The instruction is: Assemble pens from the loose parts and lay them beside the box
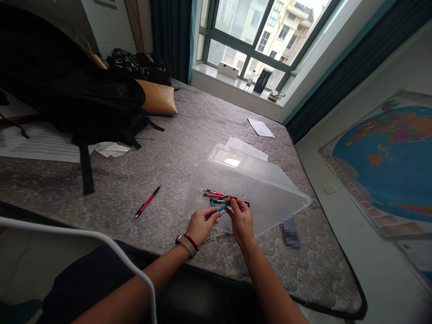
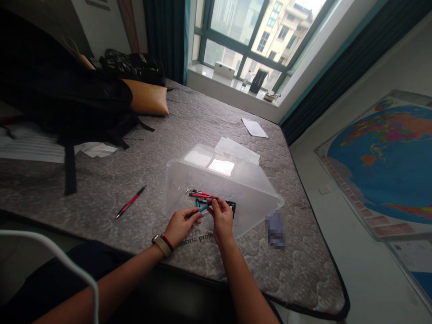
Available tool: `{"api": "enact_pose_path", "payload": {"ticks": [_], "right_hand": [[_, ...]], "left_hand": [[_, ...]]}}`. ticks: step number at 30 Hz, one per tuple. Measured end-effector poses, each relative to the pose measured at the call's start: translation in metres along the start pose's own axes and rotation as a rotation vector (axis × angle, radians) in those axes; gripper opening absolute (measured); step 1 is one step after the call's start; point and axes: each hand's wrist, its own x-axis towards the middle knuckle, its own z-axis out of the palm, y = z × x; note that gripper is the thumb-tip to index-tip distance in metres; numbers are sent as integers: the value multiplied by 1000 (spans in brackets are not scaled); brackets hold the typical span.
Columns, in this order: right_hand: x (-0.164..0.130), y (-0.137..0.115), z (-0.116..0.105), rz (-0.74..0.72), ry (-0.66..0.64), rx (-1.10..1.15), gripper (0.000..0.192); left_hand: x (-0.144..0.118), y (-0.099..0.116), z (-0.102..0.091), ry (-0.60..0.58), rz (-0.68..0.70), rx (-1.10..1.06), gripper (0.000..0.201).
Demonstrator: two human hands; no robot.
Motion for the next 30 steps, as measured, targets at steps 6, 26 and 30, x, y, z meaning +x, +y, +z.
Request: {"api": "enact_pose_path", "payload": {"ticks": [6,26,30], "right_hand": [[-2,-6,2,48,-15,47,30],[3,-6,0,15,33,15,27],[1,-10,-1,96,-99,79,32]], "left_hand": [[-1,0,3,-49,-77,-48,34],[-1,2,6,-105,-270,-263,35],[-2,2,7,-130,-261,-272,34]]}}
